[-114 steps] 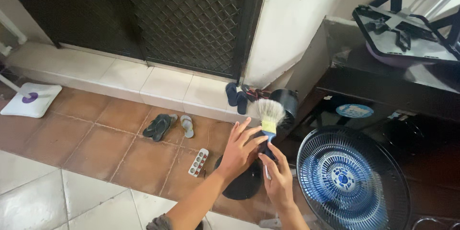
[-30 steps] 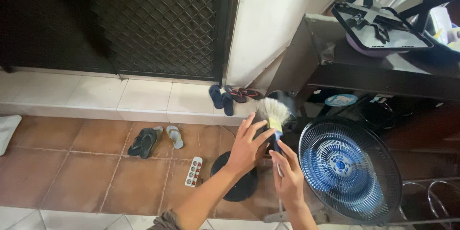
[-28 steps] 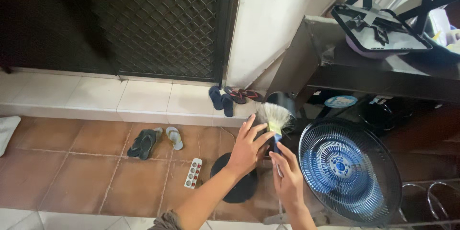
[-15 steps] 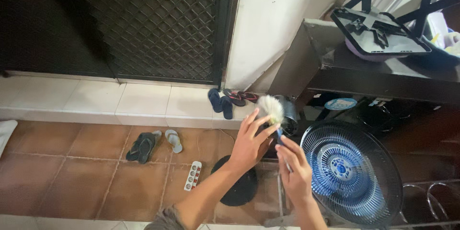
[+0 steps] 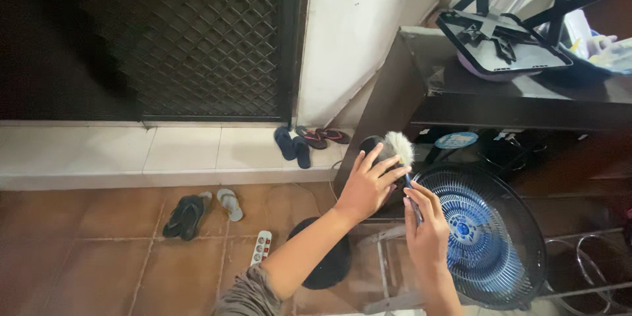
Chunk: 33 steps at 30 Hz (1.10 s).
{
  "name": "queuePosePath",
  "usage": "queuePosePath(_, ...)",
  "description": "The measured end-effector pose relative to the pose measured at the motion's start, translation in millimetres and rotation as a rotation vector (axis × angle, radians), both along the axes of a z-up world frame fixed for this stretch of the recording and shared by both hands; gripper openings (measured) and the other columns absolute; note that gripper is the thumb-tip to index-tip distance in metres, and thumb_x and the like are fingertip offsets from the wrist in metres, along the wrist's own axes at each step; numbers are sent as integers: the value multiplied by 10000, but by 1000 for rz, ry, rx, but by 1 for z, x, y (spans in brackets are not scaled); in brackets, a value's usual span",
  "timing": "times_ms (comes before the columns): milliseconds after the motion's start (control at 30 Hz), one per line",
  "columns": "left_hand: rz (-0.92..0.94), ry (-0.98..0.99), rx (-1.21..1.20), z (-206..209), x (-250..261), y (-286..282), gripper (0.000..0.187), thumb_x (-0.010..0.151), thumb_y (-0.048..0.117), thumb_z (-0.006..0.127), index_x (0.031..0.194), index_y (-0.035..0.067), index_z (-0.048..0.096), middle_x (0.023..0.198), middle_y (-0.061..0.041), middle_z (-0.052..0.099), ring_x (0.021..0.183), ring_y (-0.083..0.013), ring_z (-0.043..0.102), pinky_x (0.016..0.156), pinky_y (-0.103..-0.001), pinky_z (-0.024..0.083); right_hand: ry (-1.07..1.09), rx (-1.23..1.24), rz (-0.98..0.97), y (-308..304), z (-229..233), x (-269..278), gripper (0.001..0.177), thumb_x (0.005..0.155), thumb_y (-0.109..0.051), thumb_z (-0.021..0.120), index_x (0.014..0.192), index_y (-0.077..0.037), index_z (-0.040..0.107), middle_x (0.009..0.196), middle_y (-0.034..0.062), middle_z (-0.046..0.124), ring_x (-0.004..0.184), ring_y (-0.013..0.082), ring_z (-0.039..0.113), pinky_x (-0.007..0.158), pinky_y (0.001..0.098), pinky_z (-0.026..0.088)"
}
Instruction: The person unplugs a standing electric fan, then removes the front grille, fan blades, and rear grille. They use a brush to clean the exposed motor housing and shaft. The video ends with the fan still disassembled.
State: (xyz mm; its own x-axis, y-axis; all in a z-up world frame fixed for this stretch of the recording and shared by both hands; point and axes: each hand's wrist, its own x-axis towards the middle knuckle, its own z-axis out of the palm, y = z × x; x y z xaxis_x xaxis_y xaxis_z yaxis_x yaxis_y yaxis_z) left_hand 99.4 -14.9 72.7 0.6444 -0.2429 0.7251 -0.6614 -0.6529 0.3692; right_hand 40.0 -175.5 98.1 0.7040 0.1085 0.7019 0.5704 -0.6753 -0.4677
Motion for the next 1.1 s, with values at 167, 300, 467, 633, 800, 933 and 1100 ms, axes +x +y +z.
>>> queuePosePath(167,-33,36,77,-8,15,-6,552,831,176,782,1360,238,635,1441,-42,597,1481,-373,395,1163,-660,314,41,-46,-67,2,1,8,214,964,-15,639,1173,-37,680,1258,180,671,1055,335,701,860,377,569)
queuePosePath(300,-15,6,58,-15,19,10,534,833,190,767,1347,199,621,1460,-62,595,1493,-383,387,1182,-654,306,1,-110,-22,16,4,16,230,929,0,650,1151,-43,693,1252,183,664,1085,350,691,886,392,564)
queuePosePath(467,22,28,-23,-21,16,45,520,876,190,748,1380,206,621,1468,-67,599,1491,-391,387,1192,-636,297,39,-121,63,45,6,24,263,894,23,653,1144,-49,688,1276,187,649,1106,378,675,897,407,563)
queuePosePath(633,56,112,-47,-34,11,69,545,868,144,735,1398,173,607,1442,-94,607,1476,-414,384,1158,-648,283,63,-155,151,63,0,32,296,875,24,654,1164,-40,655,1321,199,624,1113,406,664,883,416,562)
queuePosePath(800,97,78,-72,-48,1,80,559,865,126,740,1406,157,605,1418,-94,616,1479,-424,390,1156,-646,304,217,-87,189,72,-7,32,240,924,-22,647,1162,-55,663,1308,151,648,1012,353,712,814,383,579)
queuePosePath(933,122,68,-100,-48,-7,83,531,843,124,753,1359,178,644,1385,-82,643,1458,-423,403,1131,-655,316,343,-51,161,74,-7,26,224,944,-59,655,1166,-62,680,1300,124,671,971,331,724,799,360,580)
queuePosePath(1100,96,4,-168,-28,-6,74,505,908,132,737,1396,208,635,1385,-72,639,1470,-384,434,1169,-619,363,24,-99,194,63,1,21,242,930,-16,648,1169,-41,675,1285,180,648,1108,353,694,893,363,564)
